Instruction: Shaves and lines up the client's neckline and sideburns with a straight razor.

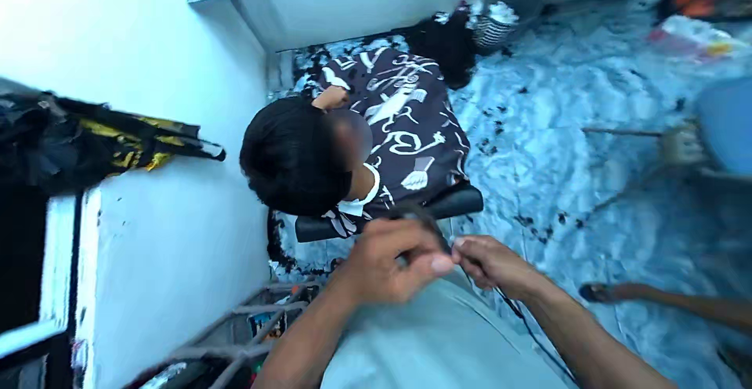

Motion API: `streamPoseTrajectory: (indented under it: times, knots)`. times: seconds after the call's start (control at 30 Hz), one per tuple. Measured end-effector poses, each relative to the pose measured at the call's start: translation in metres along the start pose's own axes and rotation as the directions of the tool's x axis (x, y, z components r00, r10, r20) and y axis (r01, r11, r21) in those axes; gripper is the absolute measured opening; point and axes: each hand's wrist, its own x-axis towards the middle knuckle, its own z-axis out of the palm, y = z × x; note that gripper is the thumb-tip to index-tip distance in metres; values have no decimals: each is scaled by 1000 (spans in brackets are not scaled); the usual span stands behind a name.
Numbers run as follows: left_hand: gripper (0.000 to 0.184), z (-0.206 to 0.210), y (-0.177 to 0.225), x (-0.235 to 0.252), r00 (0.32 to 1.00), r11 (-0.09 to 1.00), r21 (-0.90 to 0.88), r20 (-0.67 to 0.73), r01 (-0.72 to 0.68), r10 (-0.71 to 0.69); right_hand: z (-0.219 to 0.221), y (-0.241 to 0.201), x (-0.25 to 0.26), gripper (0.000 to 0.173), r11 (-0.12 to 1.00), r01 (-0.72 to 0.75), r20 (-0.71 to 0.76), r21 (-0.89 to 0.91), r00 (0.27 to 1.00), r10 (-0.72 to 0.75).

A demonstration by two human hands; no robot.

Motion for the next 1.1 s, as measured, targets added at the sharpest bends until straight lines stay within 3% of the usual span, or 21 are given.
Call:
streamPoseTrajectory:
  times: [0.07,0.1,0.17,0.23,0.27,0.33,0.4,0.47,0.6,0.67,0.83,1.1]
  knots:
    - [21,-59,44,-22,985,965,260,-171,33,12,5,16,-22,33,961,153,-286,232,955,-83]
    - [19,-93,54,-24,972,911,405,-235,83,15,7,25,-33,34,914,255,-405,317,907,-113]
    - [50,-146,56,-11,972,662,712,-185,234,-144,13,46,-52,34,781,467,-615,415,777,-137]
    - [92,-159,46,15,880,333,885,-155,326,-449,26,65,-61,31,635,634,-752,442,647,-122]
    - [102,-157,38,25,829,226,918,-162,326,-536,34,71,-63,29,581,678,-787,451,609,-101]
    - [106,-151,27,36,779,110,950,-168,291,-604,50,77,-60,23,531,708,-815,465,577,-57]
    - [106,-148,21,42,768,81,959,-166,273,-619,64,77,-46,17,546,685,-813,483,582,-10]
    - [106,-148,15,49,749,66,955,-183,289,-637,76,75,-21,14,561,642,-762,523,647,-29]
    - [104,-157,3,61,769,89,965,-137,245,-624,105,52,43,18,642,526,-521,557,824,-223]
    - [104,-161,-2,70,763,106,970,-101,217,-639,124,31,63,21,701,487,-363,522,870,-334]
    - [103,-172,-10,88,740,165,970,-24,181,-672,158,-12,94,18,741,432,-106,515,889,-445]
    - [99,-183,-16,97,705,221,954,14,203,-709,171,-31,109,17,743,364,-34,562,908,-418]
